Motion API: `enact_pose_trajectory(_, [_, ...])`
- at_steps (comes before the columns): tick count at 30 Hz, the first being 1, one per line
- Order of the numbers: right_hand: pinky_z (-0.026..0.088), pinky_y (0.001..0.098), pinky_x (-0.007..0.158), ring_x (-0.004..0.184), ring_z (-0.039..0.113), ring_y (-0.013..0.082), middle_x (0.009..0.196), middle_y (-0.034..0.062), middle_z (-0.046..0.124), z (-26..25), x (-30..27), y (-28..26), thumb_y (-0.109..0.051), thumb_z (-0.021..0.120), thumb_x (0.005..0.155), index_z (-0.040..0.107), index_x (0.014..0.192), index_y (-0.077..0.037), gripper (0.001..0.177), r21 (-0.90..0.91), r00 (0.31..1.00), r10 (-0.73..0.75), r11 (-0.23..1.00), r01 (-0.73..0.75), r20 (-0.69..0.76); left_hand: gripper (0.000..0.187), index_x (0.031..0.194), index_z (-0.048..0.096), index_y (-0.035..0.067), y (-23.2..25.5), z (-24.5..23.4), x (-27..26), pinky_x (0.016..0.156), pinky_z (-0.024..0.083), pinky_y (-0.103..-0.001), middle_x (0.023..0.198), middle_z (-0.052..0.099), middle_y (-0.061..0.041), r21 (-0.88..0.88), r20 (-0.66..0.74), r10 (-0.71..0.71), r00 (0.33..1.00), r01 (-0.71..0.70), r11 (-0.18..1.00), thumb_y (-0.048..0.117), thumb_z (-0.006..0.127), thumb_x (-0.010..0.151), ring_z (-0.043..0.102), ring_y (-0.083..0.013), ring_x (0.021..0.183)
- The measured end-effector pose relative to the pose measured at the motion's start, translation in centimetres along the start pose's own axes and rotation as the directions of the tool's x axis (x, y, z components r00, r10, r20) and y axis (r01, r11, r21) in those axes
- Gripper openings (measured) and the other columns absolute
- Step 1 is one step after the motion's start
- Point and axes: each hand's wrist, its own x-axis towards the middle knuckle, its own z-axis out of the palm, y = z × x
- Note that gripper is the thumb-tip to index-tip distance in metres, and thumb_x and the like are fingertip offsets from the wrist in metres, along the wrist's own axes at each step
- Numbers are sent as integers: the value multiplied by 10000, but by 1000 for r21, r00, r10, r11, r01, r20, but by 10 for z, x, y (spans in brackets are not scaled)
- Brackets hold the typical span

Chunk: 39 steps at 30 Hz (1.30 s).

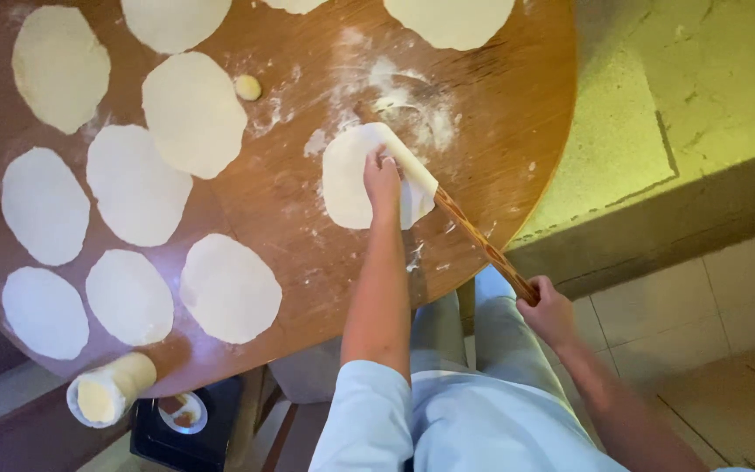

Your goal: The person rolls out small dough balls into flat circular sheets on a floured wooden table using a long rolling pin. They repeatedly flatten, flip, and reposition each piece, then place the finished sheets aside on the table.

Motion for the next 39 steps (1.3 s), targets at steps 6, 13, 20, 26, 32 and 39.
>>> enact_pose_trajectory(6, [570,424,981,1149,700,288,1261,81,691,-57,40,-6,-335,675,813,577,1334,-234,539,-90,990,57,995,-45,127,429,1236,703,200,4,35,3,883,597,-447,1044,738,-132,277,-178,-5,984,55,959,157,547,838,736,-321,980])
enact_pose_trajectory(13, [539,467,1006,1136,707,338,1202,94,736,-112,107,5,-359,700,840,596,1315,-270,494,-137,953,198,976,-170,229,530,1337,647,150,-40,69,32,845,624,-421,1174,702,-166,118,-280,-2,960,36,992,108,538,820,730,-307,993])
enact_pose_trajectory(20, [559,447,966,1050,744,347,1095,170,772,-153,162,26,-302,749,859,624,1272,-153,457,-151,990,-30,987,51,139,512,1425,558,40,0,117,-12,755,638,-334,1222,617,-216,-237,-135,-128,982,94,967,-1,476,921,664,-249,917])
enact_pose_trajectory(26, [578,449,806,885,756,361,842,153,747,-178,206,20,-490,756,860,696,1071,-185,376,-206,963,-176,954,218,204,403,1198,687,31,-66,61,-79,1037,484,-565,1159,658,-208,616,-188,609,770,-390,684,-22,644,802,604,-424,1156])
enact_pose_trajectory(32, [572,478,796,907,752,378,850,167,752,-163,239,5,-484,770,795,695,1022,-198,373,-243,911,-252,909,338,326,346,1077,728,163,-38,21,-165,1107,461,-484,1115,699,-57,828,204,594,778,-461,319,58,665,754,654,-253,1150])
enact_pose_trajectory(39, [612,392,815,916,783,268,902,64,779,-166,266,-6,-450,784,797,711,1033,-228,332,-360,853,-333,799,482,402,384,1139,676,77,11,21,-163,1096,428,-556,1202,679,-137,795,324,577,750,-546,263,57,662,755,593,-378,1208])
